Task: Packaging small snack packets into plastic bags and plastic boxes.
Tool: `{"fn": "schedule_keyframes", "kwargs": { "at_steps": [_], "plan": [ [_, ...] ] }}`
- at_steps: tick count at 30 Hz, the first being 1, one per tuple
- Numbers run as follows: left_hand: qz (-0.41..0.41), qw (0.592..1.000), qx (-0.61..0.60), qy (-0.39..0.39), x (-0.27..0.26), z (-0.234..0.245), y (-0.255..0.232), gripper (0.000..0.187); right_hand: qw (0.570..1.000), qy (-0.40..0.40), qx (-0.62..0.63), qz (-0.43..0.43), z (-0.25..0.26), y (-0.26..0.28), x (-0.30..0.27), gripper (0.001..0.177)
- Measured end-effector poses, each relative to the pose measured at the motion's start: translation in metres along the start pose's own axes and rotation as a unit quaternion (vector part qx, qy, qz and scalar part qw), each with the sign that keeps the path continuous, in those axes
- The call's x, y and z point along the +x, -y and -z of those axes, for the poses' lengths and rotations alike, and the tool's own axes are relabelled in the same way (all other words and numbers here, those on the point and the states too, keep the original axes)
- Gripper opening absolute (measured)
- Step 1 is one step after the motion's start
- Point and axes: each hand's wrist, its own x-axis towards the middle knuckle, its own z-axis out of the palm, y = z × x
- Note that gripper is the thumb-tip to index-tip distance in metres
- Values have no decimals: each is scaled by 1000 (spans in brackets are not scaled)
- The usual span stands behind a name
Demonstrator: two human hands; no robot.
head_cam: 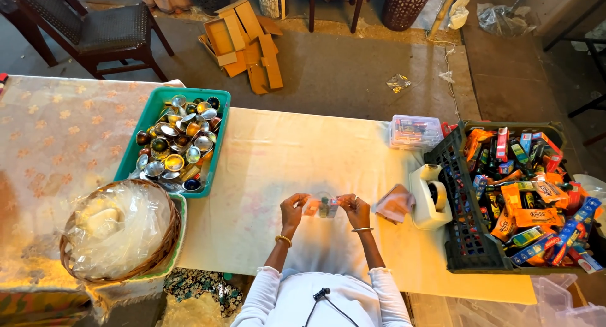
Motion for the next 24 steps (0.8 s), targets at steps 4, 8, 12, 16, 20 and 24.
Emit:
{"fn": "schedule_keyframes", "kwargs": {
  "at_steps": [4, 8, 12, 16, 20, 24],
  "plan": [
    [-21, 999, 30, -15, 0, -2, 1, 22, 999, -10, -20, 46, -1, 12, -2, 13],
    [-18, 1000, 10, -23, 0, 0, -3, 19, 997, -17, -68, 37, 1, 28, -4, 13],
    [-29, 1000, 6, 2, -1, 3, -10, 19, 995, -2, -61, 75, 2, 26, -5, 13],
    [-3, 999, 40, 1, 0, 5, -1, 17, 994, -36, -75, 74, 0, 13, -8, 13],
    [-17, 999, 24, -27, 7, 2, 30, 20, 993, -59, -72, 74, 0, 5, -7, 11],
    [-35, 995, -38, -82, 11, -1, 62, 22, 987, -52, -123, 93, 2, 17, -8, 14]
  ]
}}
